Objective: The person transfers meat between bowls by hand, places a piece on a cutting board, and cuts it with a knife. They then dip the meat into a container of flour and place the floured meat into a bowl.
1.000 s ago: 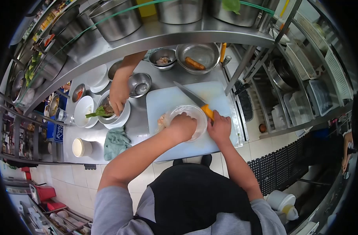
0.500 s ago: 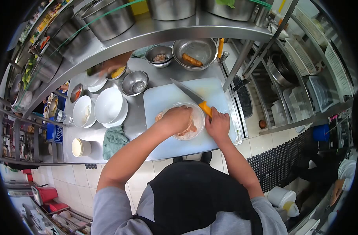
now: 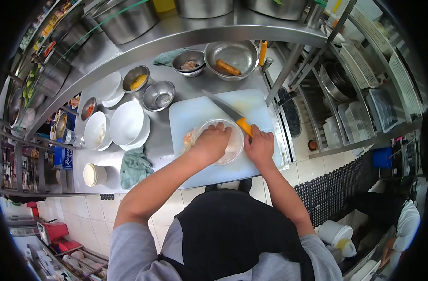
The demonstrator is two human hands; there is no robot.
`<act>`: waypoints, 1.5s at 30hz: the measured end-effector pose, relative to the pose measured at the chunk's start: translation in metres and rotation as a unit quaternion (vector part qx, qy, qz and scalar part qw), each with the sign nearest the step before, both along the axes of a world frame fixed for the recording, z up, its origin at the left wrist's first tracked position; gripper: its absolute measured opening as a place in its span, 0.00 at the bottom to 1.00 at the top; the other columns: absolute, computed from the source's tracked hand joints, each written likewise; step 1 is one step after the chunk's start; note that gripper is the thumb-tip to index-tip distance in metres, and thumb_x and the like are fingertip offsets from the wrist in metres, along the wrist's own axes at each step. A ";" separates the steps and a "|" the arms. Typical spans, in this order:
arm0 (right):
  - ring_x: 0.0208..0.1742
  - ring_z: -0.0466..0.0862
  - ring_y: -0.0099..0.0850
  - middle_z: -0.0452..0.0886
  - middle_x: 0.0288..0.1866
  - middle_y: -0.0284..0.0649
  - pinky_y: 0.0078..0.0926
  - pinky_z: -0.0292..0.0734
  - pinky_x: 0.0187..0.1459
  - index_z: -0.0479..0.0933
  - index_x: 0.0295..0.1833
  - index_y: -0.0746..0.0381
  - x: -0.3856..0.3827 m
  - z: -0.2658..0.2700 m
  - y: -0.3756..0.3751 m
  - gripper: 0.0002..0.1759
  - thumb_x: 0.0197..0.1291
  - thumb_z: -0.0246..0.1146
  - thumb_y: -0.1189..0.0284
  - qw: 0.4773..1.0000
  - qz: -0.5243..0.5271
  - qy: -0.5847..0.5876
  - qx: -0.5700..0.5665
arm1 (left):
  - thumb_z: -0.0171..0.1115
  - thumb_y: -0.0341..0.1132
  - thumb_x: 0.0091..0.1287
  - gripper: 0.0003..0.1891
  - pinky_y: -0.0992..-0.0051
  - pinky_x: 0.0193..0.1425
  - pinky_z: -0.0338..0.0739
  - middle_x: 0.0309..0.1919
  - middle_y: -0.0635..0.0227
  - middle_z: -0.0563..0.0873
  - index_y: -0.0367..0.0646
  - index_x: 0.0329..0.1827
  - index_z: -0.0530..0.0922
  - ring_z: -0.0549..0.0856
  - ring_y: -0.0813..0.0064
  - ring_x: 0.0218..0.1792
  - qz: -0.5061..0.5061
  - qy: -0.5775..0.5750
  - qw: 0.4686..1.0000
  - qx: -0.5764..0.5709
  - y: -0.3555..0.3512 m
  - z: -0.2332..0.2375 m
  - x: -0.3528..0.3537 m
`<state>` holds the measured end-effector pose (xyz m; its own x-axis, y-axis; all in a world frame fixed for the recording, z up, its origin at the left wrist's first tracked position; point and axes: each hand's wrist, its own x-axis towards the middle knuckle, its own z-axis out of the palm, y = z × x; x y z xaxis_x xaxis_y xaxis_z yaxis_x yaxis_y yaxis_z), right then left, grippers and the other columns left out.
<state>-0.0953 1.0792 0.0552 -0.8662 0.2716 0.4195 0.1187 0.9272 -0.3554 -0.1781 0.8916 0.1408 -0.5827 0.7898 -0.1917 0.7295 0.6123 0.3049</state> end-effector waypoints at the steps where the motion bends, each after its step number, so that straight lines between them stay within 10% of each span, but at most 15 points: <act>1: 0.31 0.85 0.43 0.85 0.28 0.45 0.41 0.70 0.45 0.78 0.52 0.65 0.001 0.000 0.000 0.19 0.58 0.63 0.66 1.000 -0.002 -0.001 0.001 | 0.66 0.32 0.62 0.22 0.57 0.62 0.78 0.51 0.46 0.83 0.39 0.60 0.77 0.84 0.46 0.53 -0.015 -0.021 0.999 0.027 -0.003 0.006 0.001; 6: 0.31 0.85 0.43 0.84 0.27 0.45 0.41 0.70 0.45 0.78 0.50 0.63 0.001 0.006 -0.002 0.17 0.58 0.63 0.66 1.000 -0.006 -0.013 -0.002 | 0.59 0.27 0.62 0.12 0.57 0.56 0.80 0.41 0.44 0.86 0.32 0.46 0.83 0.86 0.48 0.48 0.031 -0.148 0.981 0.121 -0.005 0.032 -0.020; 9: 0.30 0.85 0.43 0.84 0.27 0.45 0.41 0.70 0.44 0.77 0.48 0.63 -0.001 0.004 -0.001 0.16 0.58 0.62 0.66 1.000 -0.006 -0.020 0.007 | 0.52 0.32 0.67 0.14 0.53 0.54 0.79 0.38 0.38 0.87 0.28 0.34 0.83 0.87 0.42 0.43 0.006 -0.152 0.988 -0.015 0.005 -0.001 -0.011; 17: 0.29 0.84 0.43 0.83 0.25 0.44 0.42 0.70 0.43 0.77 0.47 0.62 0.002 0.004 -0.004 0.14 0.58 0.62 0.66 1.000 -0.005 -0.008 0.012 | 0.55 0.31 0.66 0.13 0.57 0.61 0.77 0.47 0.48 0.87 0.35 0.46 0.85 0.85 0.48 0.52 -0.017 -0.203 0.979 0.010 0.009 -0.004 -0.010; 25: 0.30 0.84 0.43 0.84 0.26 0.44 0.41 0.70 0.43 0.75 0.44 0.62 -0.003 0.004 0.000 0.12 0.58 0.63 0.66 1.000 -0.002 0.006 0.012 | 0.66 0.30 0.58 0.18 0.64 0.70 0.74 0.57 0.67 0.83 0.44 0.54 0.84 0.75 0.60 0.66 -0.174 0.009 0.984 -0.042 0.005 -0.004 -0.021; 45: 0.31 0.85 0.43 0.84 0.27 0.45 0.41 0.71 0.45 0.77 0.45 0.62 -0.001 0.006 -0.001 0.14 0.58 0.62 0.66 0.999 -0.013 -0.035 -0.010 | 0.66 0.32 0.63 0.19 0.58 0.61 0.78 0.50 0.54 0.85 0.41 0.57 0.80 0.84 0.53 0.54 -0.097 -0.145 0.982 0.079 -0.019 0.050 -0.014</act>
<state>-0.0961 1.0783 0.0614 -0.8864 0.3011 0.3518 0.1672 0.9166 -0.3631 -0.1920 0.8729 0.1908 -0.3575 0.9137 -0.1931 0.6967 0.3987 0.5964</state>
